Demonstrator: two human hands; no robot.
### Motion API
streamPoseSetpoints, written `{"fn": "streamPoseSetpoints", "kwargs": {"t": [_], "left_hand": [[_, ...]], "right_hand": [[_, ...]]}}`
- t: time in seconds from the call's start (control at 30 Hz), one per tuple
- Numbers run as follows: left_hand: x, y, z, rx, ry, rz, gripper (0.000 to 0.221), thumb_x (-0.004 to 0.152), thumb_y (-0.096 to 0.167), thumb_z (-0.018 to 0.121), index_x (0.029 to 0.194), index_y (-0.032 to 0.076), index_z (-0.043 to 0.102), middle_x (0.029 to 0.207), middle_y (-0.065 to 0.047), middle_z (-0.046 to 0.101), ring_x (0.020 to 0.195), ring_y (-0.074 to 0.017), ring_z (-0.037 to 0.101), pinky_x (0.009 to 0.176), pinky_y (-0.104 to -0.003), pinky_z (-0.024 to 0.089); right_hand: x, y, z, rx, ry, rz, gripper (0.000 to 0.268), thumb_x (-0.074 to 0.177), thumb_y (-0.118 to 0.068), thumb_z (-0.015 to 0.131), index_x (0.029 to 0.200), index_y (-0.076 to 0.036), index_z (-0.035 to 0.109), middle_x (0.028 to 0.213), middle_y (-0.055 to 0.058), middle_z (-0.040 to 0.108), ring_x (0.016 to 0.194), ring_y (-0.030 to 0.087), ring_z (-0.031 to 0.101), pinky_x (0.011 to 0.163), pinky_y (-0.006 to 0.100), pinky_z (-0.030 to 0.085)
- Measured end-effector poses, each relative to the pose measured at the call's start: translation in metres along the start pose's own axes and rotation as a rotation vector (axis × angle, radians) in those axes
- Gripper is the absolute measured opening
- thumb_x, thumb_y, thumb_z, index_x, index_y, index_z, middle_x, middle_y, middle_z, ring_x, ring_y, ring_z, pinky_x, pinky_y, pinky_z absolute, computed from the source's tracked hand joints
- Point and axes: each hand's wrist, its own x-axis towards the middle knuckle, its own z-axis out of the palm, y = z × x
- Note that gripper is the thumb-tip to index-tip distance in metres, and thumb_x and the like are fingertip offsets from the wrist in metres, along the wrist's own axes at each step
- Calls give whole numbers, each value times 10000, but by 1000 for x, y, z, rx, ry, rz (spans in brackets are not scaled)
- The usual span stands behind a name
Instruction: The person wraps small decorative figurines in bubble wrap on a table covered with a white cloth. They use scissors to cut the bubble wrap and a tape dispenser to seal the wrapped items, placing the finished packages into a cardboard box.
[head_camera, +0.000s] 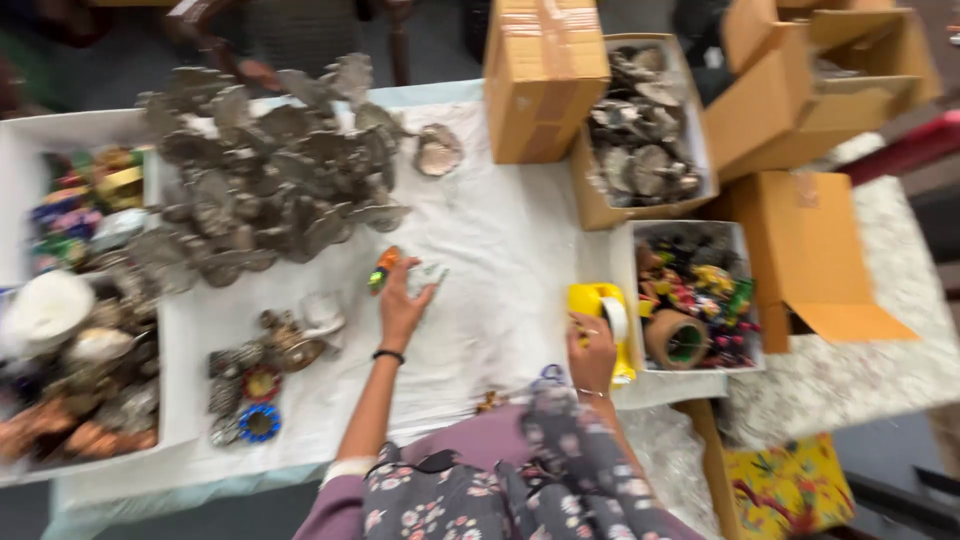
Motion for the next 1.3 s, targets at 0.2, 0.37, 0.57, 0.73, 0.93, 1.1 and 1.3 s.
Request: {"fn": "streamPoseSetpoints", "kwargs": {"t": [0.2, 0.37, 0.57, 0.73, 0.93, 1.1, 1.3], "left_hand": [[0, 26, -12, 24, -76, -9, 468, 806, 123, 803, 1234, 86, 616, 1215, -145, 687, 1146, -347, 652, 969, -421, 508], [-1, 33, -18, 18, -81, -20, 478, 817, 128, 810, 1248, 79, 608, 1215, -155, 676, 1133, -346, 649, 972, -431, 507], [-3, 36, -19, -17, -74, -73, 484, 835, 117, 803, 1269, 92, 589, 1199, -166, 667, 1094, -352, 653, 929, -447, 508], [-6, 37, -19, -9, -80, -90, 469, 850, 125, 796, 1269, 108, 586, 1196, -162, 668, 1084, -353, 659, 921, -446, 514], [-7, 35, -20, -8, -61, -50, 476, 848, 107, 787, 1279, 99, 585, 1224, -178, 657, 1114, -371, 652, 935, -451, 509], [-7, 39, -20, -16, -72, -87, 464, 862, 115, 780, 1280, 102, 581, 1230, -173, 654, 1100, -363, 657, 917, -442, 516], [-6, 33, -21, 2, -65, -40, 483, 859, 120, 797, 1292, 94, 586, 1212, -173, 653, 1113, -369, 652, 931, -451, 510]], "right_hand": [[-33, 104, -49, -76, 257, 454, 206, 932, -264, 720, 946, -66, 772, 910, 114, 704, 793, 264, 679, 736, 375, 541], [-37, 134, -56, -203, -81, 435, 296, 914, -376, 703, 904, -100, 810, 820, 170, 640, 767, 326, 645, 737, 427, 524], [-29, 131, -68, -274, -301, 450, 403, 926, -502, 660, 930, -133, 821, 818, 208, 639, 800, 386, 656, 721, 478, 513], [-22, 127, -70, -180, -429, 712, 413, 926, -546, 629, 917, -185, 829, 809, 216, 739, 820, 367, 721, 768, 421, 546], [-43, 151, -61, 164, -364, 734, 310, 851, -386, 755, 914, -101, 858, 805, 61, 801, 766, 131, 705, 760, 315, 539], [-39, 113, -69, 294, -193, 684, 273, 754, -187, 899, 917, 15, 815, 906, 38, 679, 753, 106, 681, 682, 276, 594], [-45, 116, -71, 519, -221, 996, 247, 849, -126, 804, 1011, 60, 788, 845, 111, 768, 719, 155, 708, 684, 278, 592]]}}
